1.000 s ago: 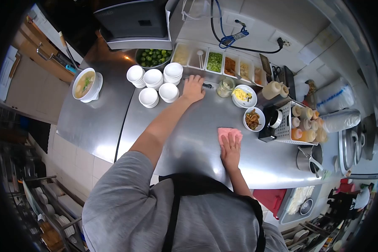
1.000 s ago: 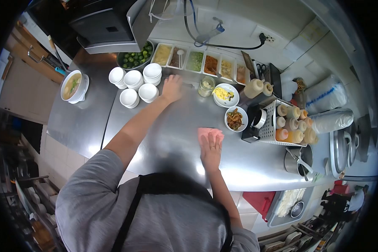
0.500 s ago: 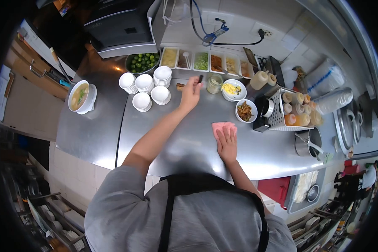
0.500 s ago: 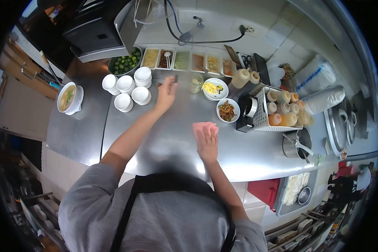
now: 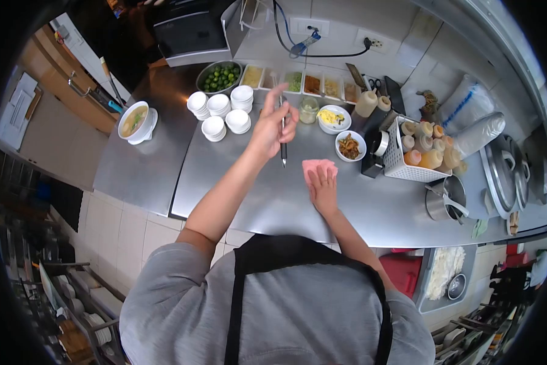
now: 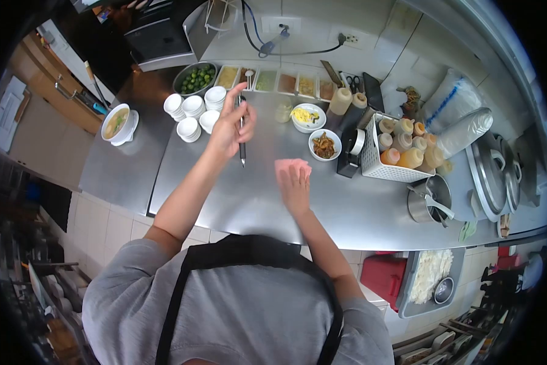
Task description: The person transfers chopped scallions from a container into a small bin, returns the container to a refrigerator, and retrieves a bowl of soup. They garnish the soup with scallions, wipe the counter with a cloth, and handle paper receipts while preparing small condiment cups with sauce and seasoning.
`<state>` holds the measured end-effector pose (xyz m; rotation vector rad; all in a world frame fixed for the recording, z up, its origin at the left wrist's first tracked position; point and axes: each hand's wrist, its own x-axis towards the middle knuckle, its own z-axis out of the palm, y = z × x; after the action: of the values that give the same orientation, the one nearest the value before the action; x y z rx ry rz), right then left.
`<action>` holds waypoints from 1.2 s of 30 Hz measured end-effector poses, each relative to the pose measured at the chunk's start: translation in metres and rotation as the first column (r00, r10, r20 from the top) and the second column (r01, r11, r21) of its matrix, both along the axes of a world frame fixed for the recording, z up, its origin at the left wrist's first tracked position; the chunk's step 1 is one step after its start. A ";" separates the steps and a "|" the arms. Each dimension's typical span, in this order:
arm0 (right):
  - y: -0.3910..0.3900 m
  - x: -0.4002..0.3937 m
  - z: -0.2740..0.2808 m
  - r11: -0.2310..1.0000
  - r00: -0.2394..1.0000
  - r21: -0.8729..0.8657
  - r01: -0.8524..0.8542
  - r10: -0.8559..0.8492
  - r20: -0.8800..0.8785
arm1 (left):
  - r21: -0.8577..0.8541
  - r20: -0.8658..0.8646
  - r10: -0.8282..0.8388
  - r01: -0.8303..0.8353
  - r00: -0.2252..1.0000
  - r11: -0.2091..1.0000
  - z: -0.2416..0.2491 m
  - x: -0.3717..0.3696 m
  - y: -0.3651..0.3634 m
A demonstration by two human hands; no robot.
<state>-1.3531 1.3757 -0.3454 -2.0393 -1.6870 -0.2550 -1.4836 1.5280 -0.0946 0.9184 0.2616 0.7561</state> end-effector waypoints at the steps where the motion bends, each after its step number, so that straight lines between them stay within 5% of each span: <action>1: -0.001 0.003 -0.001 0.999 0.999 0.013 -0.034 0.034 0.012 | 0.012 0.006 -0.013 0.013 1.000 1.000 0.002 -0.001 0.001; 9: -0.028 0.009 -0.001 0.994 0.994 0.003 -0.112 0.112 -0.007 | 0.022 0.178 -0.019 0.016 0.984 1.000 0.025 -0.004 -0.027; 23: -0.034 0.015 0.044 0.990 0.994 -0.102 -0.100 0.103 0.026 | 0.033 0.152 0.053 -0.059 0.987 0.998 0.032 0.003 -0.043; 25: -0.029 0.016 0.096 0.961 0.788 -0.060 -0.269 0.184 -0.587 | 0.054 0.108 0.118 -0.124 0.987 0.991 0.021 0.007 -0.045; 27: -0.019 0.020 0.110 0.983 0.733 0.103 -0.149 0.180 -0.656 | 0.078 0.110 0.116 -0.125 0.987 0.989 -0.007 0.015 -0.050; 29: -0.018 0.009 0.164 0.931 0.243 0.304 -0.201 0.348 -0.905 | 0.084 0.111 0.100 -0.109 0.989 0.990 -0.024 0.026 -0.066; 33: -0.011 0.008 0.201 0.954 0.302 0.211 -0.211 0.269 -0.915 | 0.273 0.013 0.184 -0.180 0.983 0.945 -0.031 0.040 -0.088; 36: 0.001 0.037 0.207 0.929 0.652 0.225 -0.293 0.366 -0.664 | 0.466 -0.161 0.276 -0.174 0.948 0.867 -0.042 0.029 -0.086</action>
<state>-1.3161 1.3767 -0.1386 -1.4194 -1.4509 0.5039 -1.4548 1.4415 -0.1369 1.4347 0.4087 0.9539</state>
